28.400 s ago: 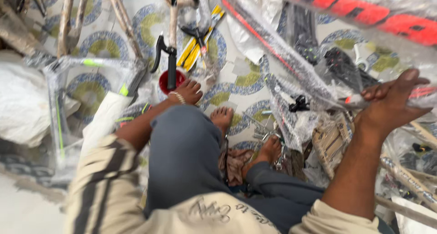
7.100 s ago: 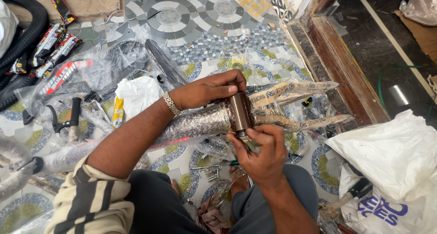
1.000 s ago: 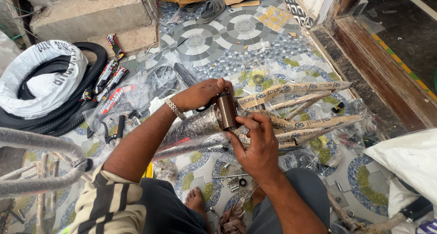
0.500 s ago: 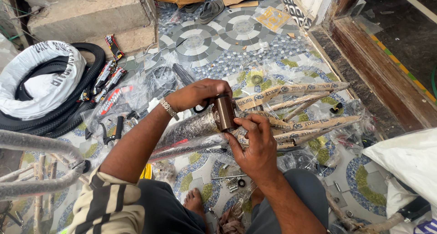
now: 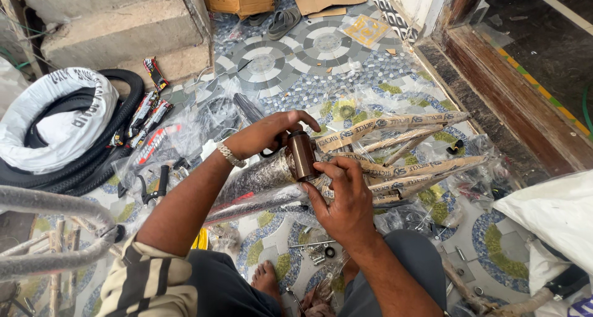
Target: The person is assembling a bicycle while sitting on the floor. They use a wrench to tighten bolts on the frame, handle a cylindrical metal part, and apply red grease to a small black component.
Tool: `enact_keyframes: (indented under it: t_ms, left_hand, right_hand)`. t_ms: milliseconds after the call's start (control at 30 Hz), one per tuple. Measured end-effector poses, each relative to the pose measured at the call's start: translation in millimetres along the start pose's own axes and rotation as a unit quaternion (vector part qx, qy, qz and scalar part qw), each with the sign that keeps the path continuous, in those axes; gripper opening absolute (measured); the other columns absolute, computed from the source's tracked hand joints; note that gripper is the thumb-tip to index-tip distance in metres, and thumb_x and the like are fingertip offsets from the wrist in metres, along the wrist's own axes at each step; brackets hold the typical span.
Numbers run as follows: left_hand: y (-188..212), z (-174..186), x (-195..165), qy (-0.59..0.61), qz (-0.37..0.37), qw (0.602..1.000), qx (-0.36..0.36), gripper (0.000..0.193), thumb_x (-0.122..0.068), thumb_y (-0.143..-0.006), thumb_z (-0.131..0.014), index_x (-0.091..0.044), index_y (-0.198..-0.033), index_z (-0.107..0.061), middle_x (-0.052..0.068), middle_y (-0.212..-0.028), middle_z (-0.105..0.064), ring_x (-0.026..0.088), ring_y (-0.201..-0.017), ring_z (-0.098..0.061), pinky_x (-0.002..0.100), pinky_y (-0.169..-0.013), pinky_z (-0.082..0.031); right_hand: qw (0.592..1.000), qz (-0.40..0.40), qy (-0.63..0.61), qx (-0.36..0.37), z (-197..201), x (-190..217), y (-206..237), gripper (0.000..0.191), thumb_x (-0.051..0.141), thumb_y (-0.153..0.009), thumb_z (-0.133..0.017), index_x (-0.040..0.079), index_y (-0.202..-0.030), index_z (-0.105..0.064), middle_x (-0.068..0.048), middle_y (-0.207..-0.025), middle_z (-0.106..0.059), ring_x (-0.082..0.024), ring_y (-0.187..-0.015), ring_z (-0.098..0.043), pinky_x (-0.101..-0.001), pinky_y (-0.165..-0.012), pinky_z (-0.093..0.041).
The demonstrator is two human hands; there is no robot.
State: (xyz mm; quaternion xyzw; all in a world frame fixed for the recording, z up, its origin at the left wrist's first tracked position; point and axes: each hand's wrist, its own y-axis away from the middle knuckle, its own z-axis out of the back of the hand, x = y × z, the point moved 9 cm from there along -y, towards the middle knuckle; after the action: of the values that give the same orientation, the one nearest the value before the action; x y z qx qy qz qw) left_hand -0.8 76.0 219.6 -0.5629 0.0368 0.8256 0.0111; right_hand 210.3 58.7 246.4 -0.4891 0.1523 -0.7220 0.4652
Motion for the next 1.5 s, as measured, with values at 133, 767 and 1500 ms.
enact_keyframes:
  t_ms: [133,767,1500]
  left_hand:
    - [9,-1,-10,0.036,-0.012,0.999,0.037,0.046,-0.044,-0.103,-0.049,-0.006,-0.123,-0.065,-0.002,-0.089,-0.060,0.006,-0.068,-0.044,0.023,-0.057,-0.035]
    - [6,-3,2,0.061,-0.004,0.997,0.045,0.053,-0.054,-0.104,-0.052,-0.005,-0.117,-0.065,-0.001,-0.090,-0.060,0.006,-0.072,-0.046,0.023,-0.063,-0.038]
    - [-5,-10,0,0.151,-0.029,0.985,0.077,0.036,-0.038,-0.106,-0.059,-0.004,-0.115,-0.067,-0.002,-0.091,-0.068,0.002,-0.070,-0.053,0.019,-0.059,-0.041]
  right_hand:
    - [1.000,-0.007,-0.005,0.002,-1,-1,-1,0.050,0.024,-0.088,-0.084,0.014,-0.128,-0.056,-0.011,-0.118,-0.054,-0.025,-0.096,-0.068,-0.0343,-0.067,-0.060]
    - [1.000,-0.016,-0.009,0.013,-6,-6,3,0.052,0.023,-0.087,-0.084,0.014,-0.130,-0.055,-0.011,-0.119,-0.053,-0.018,-0.086,-0.065,-0.0309,-0.065,-0.059]
    - [1.000,-0.013,-0.009,0.010,-4,-4,2,0.052,0.022,-0.087,-0.084,0.013,-0.129,-0.056,-0.012,-0.120,-0.053,-0.019,-0.086,-0.065,-0.0325,-0.066,-0.058]
